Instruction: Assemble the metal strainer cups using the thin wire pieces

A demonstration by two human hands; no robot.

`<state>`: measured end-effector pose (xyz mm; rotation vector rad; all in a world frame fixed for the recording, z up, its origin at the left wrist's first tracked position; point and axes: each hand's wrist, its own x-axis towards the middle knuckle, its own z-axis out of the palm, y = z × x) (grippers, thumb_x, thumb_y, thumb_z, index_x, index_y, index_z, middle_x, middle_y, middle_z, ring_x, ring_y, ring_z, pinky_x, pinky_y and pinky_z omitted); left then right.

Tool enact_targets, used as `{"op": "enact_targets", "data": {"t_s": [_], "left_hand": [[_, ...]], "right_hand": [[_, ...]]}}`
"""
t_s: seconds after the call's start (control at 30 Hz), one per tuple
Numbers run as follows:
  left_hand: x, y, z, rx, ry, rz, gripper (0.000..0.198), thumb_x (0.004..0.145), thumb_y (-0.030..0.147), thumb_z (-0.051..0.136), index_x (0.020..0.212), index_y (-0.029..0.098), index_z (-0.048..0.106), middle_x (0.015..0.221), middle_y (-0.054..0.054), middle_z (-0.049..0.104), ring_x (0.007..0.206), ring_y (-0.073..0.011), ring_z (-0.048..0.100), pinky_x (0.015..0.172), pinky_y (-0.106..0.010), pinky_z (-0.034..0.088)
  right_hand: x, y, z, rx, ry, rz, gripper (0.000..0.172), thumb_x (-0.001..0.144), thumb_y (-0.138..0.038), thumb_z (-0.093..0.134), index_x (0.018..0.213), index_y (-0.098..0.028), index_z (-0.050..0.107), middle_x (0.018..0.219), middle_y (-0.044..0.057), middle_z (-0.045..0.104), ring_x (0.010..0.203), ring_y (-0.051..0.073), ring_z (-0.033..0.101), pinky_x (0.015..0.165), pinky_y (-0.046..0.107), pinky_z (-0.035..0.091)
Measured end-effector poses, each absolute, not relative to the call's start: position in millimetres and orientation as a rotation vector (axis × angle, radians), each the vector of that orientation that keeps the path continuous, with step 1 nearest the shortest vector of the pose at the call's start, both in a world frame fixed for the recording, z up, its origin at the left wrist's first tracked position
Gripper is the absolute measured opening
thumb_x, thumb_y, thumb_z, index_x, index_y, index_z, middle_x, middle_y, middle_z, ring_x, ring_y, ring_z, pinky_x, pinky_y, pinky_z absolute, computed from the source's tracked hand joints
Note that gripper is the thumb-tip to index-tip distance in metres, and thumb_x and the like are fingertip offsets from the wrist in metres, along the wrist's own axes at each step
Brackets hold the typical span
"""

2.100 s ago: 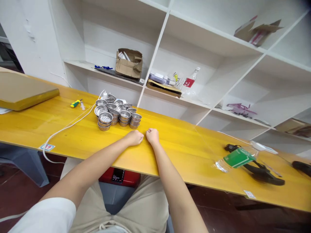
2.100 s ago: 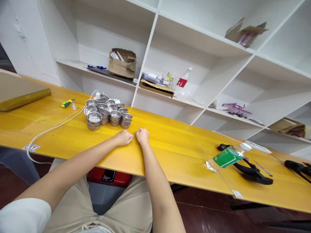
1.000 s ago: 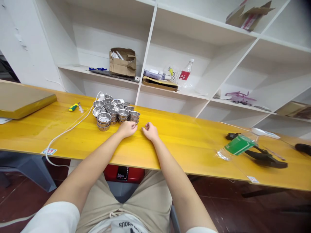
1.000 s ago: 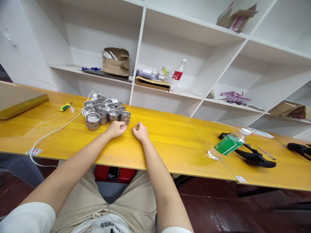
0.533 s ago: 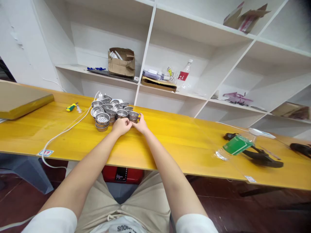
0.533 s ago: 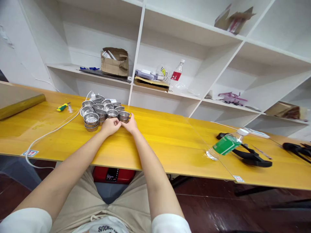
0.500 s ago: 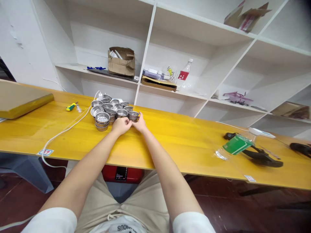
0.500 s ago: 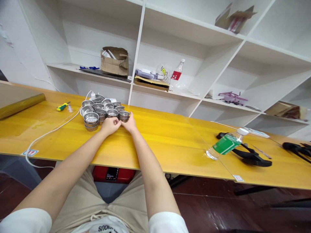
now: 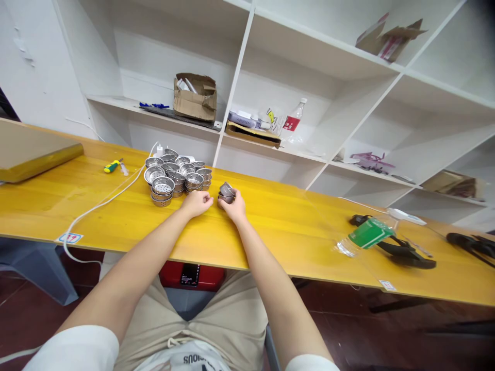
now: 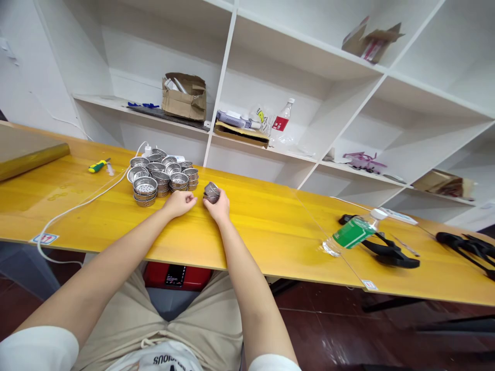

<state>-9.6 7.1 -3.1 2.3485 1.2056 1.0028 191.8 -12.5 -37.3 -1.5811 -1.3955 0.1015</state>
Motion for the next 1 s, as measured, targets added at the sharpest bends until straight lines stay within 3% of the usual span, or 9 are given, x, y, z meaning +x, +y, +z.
{"op": "enact_targets", "data": {"t_s": [0.1,0.4,0.5,0.83,1.0], "left_hand": [[-8.1,6.9,-6.2,2.386,1.161,0.948,0.030,0.086,0.043,0.058,0.069,0.019,0.065,0.064,-0.003,0.066,0.060,-0.0175,0.056,0.061,-0.030,0.035],[-7.6,6.0,-7.3,2.430,1.114,0.872,0.031,0.087,0.042,0.059,0.067,0.019,0.065,0.063,-0.003,0.066,0.058,-0.0162,0.054,0.060,-0.030,0.034],[-7.7,4.3,-5.5,2.422,1.104,0.867,0.032,0.088,0.042,0.059,0.067,0.019,0.065,0.062,-0.003,0.066,0.057,-0.0159,0.054,0.059,-0.029,0.035],[-7.8,3.9,-7.0,2.392,1.123,0.998,0.025,0.088,0.041,0.057,0.082,0.020,0.067,0.068,-0.002,0.067,0.062,-0.0174,0.056,0.062,-0.029,0.037],[-7.9,4.6,-5.1,2.317,1.304,1.068,0.020,0.086,0.037,0.057,0.078,0.021,0.065,0.069,-0.003,0.067,0.064,-0.0191,0.057,0.061,-0.030,0.034]], "right_hand": [[200.0,-13.6,-35.7,-1.682,-1.258,0.085,0.060,0.070,-0.044,0.080,0.121,-0.022,0.059,0.121,0.013,0.070,0.116,0.032,0.063,0.103,0.048,0.048],[201.7,-18.6,-26.0,-1.808,-1.137,0.046,0.046,0.068,-0.050,0.083,0.097,-0.023,0.060,0.112,0.013,0.070,0.113,0.035,0.057,0.097,0.050,0.046],[202.7,-22.6,-22.1,-1.782,-1.079,-0.014,0.045,0.068,-0.054,0.083,0.088,-0.024,0.056,0.109,0.013,0.069,0.112,0.037,0.053,0.096,0.052,0.043],[187.7,-27.2,-19.1,-1.486,-1.394,-0.182,0.050,0.069,-0.051,0.086,0.072,-0.025,0.044,0.089,0.003,0.057,0.088,0.023,0.055,0.086,0.037,0.047],[175.0,-29.0,-23.7,-1.407,-1.566,-0.112,0.046,0.072,-0.049,0.085,0.072,-0.024,0.046,0.100,0.006,0.059,0.090,0.022,0.059,0.085,0.035,0.049]]}}
